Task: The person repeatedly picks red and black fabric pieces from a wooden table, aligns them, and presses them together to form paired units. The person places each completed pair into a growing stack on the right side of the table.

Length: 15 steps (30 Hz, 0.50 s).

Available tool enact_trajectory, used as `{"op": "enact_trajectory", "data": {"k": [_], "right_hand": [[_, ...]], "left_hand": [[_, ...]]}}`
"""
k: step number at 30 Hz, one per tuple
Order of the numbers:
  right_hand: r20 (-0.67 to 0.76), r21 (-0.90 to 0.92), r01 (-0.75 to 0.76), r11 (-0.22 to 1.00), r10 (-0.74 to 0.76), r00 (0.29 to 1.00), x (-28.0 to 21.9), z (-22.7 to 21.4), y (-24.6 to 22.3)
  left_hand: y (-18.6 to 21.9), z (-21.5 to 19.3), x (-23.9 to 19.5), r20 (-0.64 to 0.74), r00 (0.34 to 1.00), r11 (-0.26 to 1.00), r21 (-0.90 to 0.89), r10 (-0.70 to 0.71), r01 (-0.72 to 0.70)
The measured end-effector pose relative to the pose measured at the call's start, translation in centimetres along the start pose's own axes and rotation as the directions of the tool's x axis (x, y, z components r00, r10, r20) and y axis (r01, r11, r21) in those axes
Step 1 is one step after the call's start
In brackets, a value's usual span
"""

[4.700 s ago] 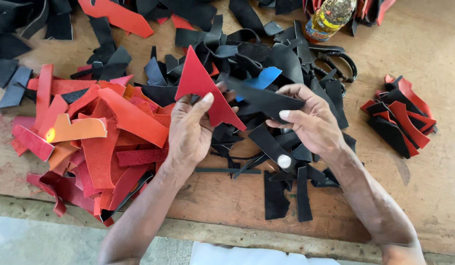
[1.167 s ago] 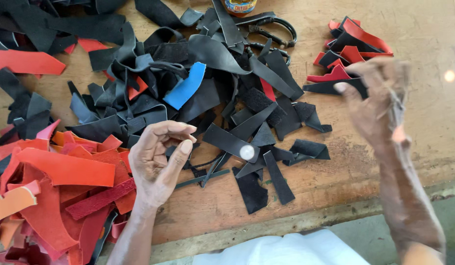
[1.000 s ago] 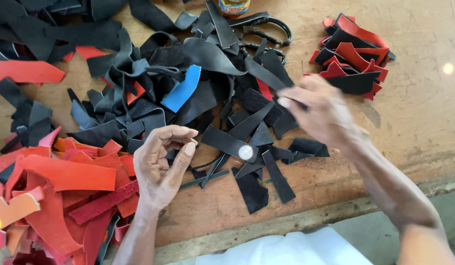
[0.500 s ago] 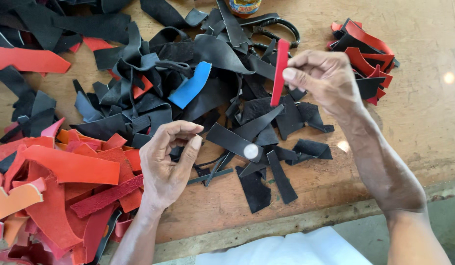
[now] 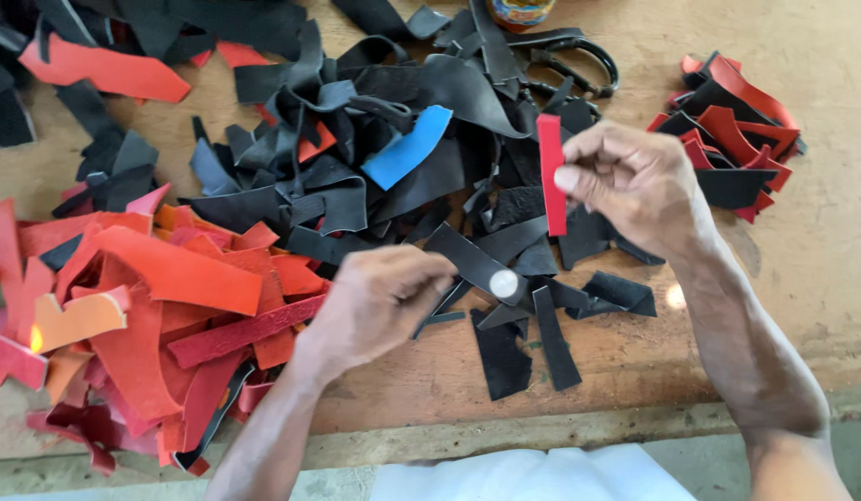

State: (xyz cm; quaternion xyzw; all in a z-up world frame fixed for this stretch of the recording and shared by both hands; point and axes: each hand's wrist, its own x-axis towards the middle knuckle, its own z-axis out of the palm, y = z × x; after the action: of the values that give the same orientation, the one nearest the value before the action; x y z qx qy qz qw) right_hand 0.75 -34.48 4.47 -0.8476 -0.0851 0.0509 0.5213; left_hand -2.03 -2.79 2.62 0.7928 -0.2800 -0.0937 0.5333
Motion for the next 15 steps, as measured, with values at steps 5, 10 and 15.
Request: {"op": "enact_trajectory", "data": {"k": [5, 10, 15], "right_hand": [[0.373, -0.085, -0.124, 0.989, 0.147, 0.916, -0.3, 1.0, -1.5], [0.597, -0.167, -0.048, 0.985, 0.14, 0.79, 0.8, 1.8, -3.4], [0.381, 0.273, -0.269, 0.924, 0.153, 0.912, 3.3, 2.2, -6.4]], "left_hand": [[0.4, 0.4, -0.1, 0.145, 0.97, 0.96, 0.175, 0.193, -0.217], [0.2, 0.3, -0.2, 0.14, 0.971, 0.953, 0.208, 0.195, -0.222], [-0.5, 0.3, -0.6, 0.114, 0.969, 0.938, 0.245, 0.221, -0.243]]}}
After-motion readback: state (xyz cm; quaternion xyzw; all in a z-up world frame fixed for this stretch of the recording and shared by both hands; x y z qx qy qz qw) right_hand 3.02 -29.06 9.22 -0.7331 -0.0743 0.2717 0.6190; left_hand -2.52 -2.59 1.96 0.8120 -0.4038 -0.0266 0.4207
